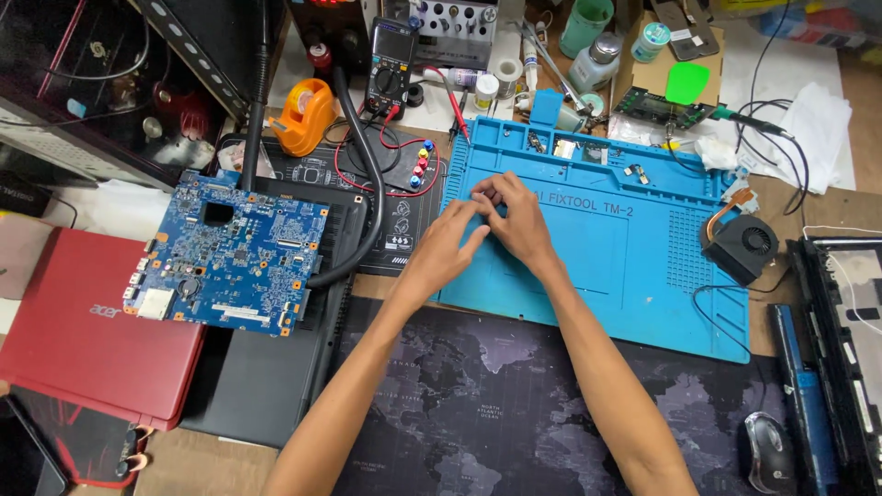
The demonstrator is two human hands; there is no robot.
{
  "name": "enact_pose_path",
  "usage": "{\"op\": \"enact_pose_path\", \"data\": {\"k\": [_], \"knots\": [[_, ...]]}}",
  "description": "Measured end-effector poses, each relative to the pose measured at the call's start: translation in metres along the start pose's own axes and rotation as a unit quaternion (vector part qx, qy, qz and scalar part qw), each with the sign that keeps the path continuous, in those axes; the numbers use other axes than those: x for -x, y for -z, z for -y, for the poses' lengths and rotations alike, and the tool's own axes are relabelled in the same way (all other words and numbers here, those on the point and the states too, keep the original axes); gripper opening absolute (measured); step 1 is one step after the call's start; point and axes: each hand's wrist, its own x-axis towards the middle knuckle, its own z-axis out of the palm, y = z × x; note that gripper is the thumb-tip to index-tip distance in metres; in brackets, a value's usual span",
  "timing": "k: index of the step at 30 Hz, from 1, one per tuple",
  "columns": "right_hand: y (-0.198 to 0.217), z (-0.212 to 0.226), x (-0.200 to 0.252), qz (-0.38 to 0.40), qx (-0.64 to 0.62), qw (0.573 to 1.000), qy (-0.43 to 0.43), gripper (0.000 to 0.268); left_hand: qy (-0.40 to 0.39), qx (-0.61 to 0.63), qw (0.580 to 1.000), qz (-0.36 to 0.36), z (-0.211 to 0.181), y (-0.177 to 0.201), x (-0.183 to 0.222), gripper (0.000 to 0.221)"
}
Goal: Repairing a laptop screen assembly by routing internal wires and handling the motherboard
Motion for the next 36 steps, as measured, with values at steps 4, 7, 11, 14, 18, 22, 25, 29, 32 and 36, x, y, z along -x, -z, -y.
{"op": "enact_pose_path", "data": {"k": [4, 7, 11, 14, 18, 22, 25, 29, 32, 36], "knots": [[-0.003, 0.008, 0.006, 0.007, 0.005, 1.000, -0.002, 0.010, 0.005, -0.001, 0.999, 0.038, -0.009, 0.016, 0.016, 0.031], [-0.002, 0.021, 0.009, 0.019, 0.032, 0.999, -0.002, 0.010, 0.002, -0.002, 0.999, 0.037, -0.019, 0.039, 0.031, 0.029], [-0.003, 0.050, 0.008, 0.047, -0.002, 0.998, -0.029, 0.009, 0.009, -0.020, 1.000, -0.010, -0.018, 0.073, 0.042, 0.028], [-0.016, 0.084, 0.010, 0.061, -0.057, 0.996, -0.009, 0.008, 0.026, -0.035, 0.998, -0.052, -0.017, 0.103, 0.055, 0.027], [-0.038, 0.135, 0.014, 0.117, -0.153, 0.981, -0.014, 0.012, 0.068, -0.092, 0.987, -0.113, -0.006, 0.145, 0.077, 0.026], [-0.059, 0.166, 0.011, 0.169, -0.215, 0.962, -0.019, 0.020, 0.088, -0.115, 0.976, -0.162, 0.010, 0.186, 0.102, 0.024], [-0.071, 0.179, 0.007, 0.200, -0.222, 0.954, -0.030, 0.023, 0.152, -0.171, 0.953, -0.198, 0.023, 0.212, 0.123, 0.022], [-0.082, 0.185, 0.004, 0.224, -0.224, 0.946, -0.069, 0.029, 0.252, -0.240, 0.908, -0.231, 0.041, 0.238, 0.147, 0.024], [-0.085, 0.189, 0.003, 0.246, -0.222, 0.938, -0.098, 0.033, 0.270, -0.243, 0.900, -0.242, 0.050, 0.245, 0.157, 0.024], [-0.082, 0.200, 0.002, 0.266, -0.236, 0.925, -0.132, 0.040, 0.272, -0.179, 0.915, -0.237, 0.054, 0.251, 0.159, 0.028]]}}
